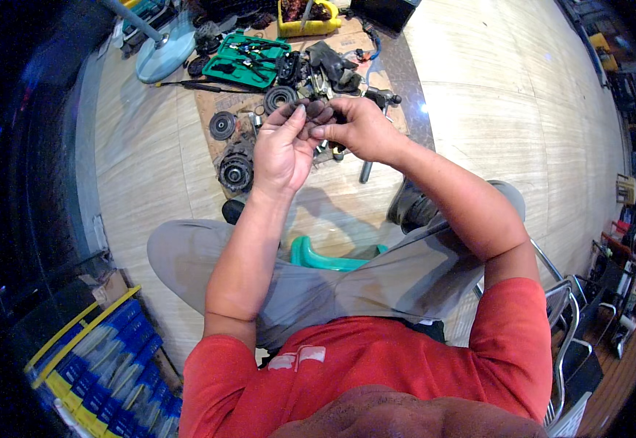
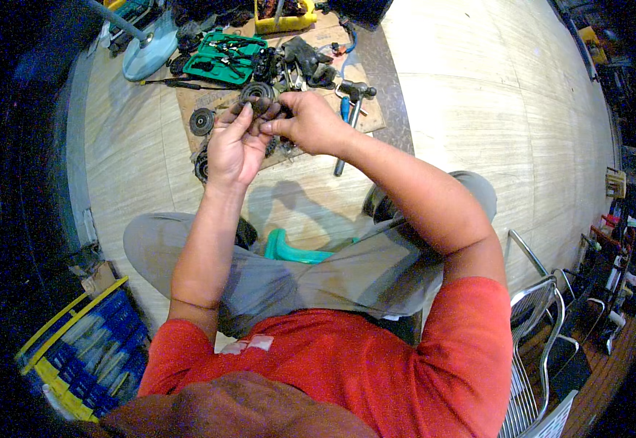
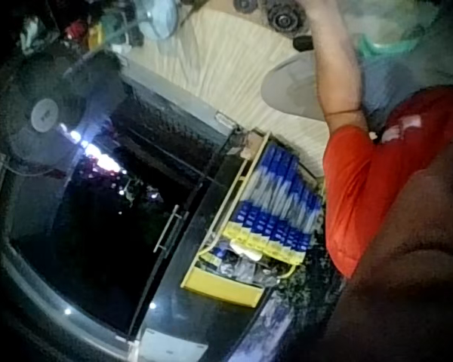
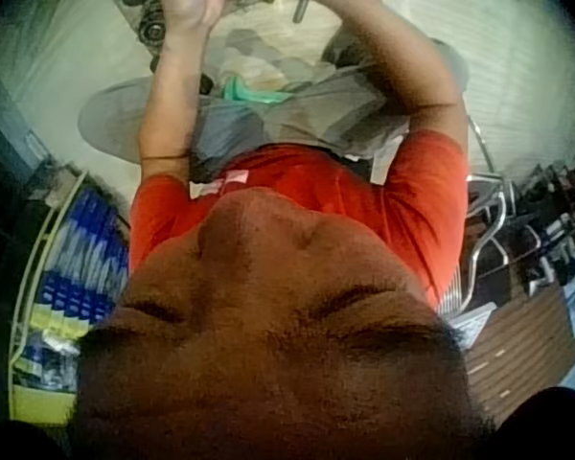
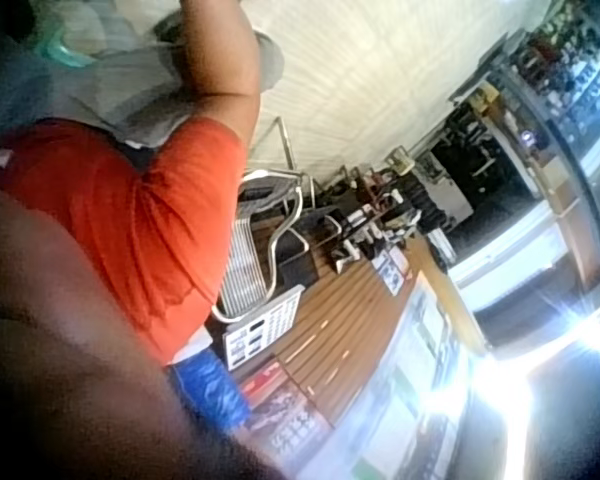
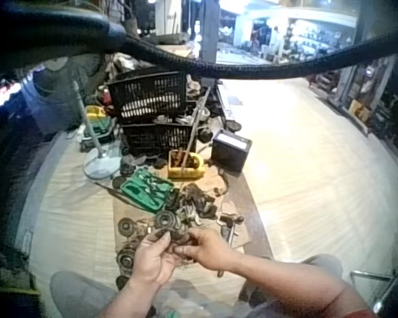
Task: The person fits mechanical gears and small metal components together by hand. They pick up a shaft and attach a small piece to a gear while sitting near a collection of parts on the floor.
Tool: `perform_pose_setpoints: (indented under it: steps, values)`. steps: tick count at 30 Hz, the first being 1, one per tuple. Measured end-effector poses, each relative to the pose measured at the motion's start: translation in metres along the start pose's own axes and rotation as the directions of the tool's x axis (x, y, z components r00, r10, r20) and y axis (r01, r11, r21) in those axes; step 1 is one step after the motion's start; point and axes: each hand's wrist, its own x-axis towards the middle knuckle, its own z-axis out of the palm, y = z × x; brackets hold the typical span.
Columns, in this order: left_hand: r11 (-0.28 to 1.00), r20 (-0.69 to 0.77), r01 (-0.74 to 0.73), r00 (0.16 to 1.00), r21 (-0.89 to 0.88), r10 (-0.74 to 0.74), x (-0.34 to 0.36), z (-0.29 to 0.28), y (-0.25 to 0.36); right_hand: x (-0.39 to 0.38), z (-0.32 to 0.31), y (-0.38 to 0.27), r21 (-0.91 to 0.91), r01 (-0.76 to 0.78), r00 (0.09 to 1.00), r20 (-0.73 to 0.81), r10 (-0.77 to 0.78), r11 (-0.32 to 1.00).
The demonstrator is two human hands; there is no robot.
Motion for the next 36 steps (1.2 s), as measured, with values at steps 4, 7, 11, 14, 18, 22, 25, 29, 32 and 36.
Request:
perform_pose_setpoints:
  steps: [4,7,11,14,18,22,25,29,32,36]
  values:
    - [0.998,-0.124,-0.032,0.992,-0.045,0.026,0.001,0.005,0.007,-0.004,-0.001,-0.008,-0.085,0.008,1.000,-0.012,-0.009,0.996]
    - [0.992,-0.210,-0.083,0.976,-0.096,0.062,0.005,-0.002,0.020,-0.011,0.000,-0.015,-0.193,0.036,0.999,0.019,-0.033,0.980]
    - [0.992,-0.275,-0.110,0.957,-0.067,0.088,0.005,-0.001,0.023,-0.014,0.003,-0.009,-0.272,0.082,0.996,0.057,-0.069,0.959]
    - [0.993,-0.260,-0.099,0.962,-0.060,0.080,0.004,-0.005,0.024,-0.011,0.004,-0.006,-0.284,0.115,0.993,0.066,-0.101,0.952]
    - [0.997,-0.235,-0.062,0.971,-0.042,0.051,0.002,-0.003,0.026,-0.004,0.001,0.004,-0.314,0.164,0.986,0.093,-0.142,0.935]
    - [0.995,-0.044,0.093,0.995,0.047,-0.091,0.000,-0.001,0.030,0.001,-0.017,0.002,-0.531,0.273,0.957,0.234,-0.171,0.802]
    - [0.937,-0.074,0.216,0.976,0.276,-0.203,-0.003,0.010,0.027,0.005,-0.032,0.000,-0.682,0.303,0.941,0.327,-0.093,0.665]
    - [0.745,-0.192,0.339,0.941,0.575,-0.280,-0.008,0.025,0.020,0.004,-0.038,-0.003,-0.787,0.310,0.947,0.302,-0.106,0.534]
    - [0.586,-0.247,0.332,0.943,0.739,-0.223,-0.008,0.026,0.009,0.004,-0.042,-0.004,-0.829,0.295,0.955,0.269,-0.125,0.475]
    - [0.373,-0.244,0.279,0.960,0.885,-0.137,-0.007,0.022,0.000,0.002,-0.038,-0.011,-0.831,0.237,0.972,0.199,-0.128,0.504]
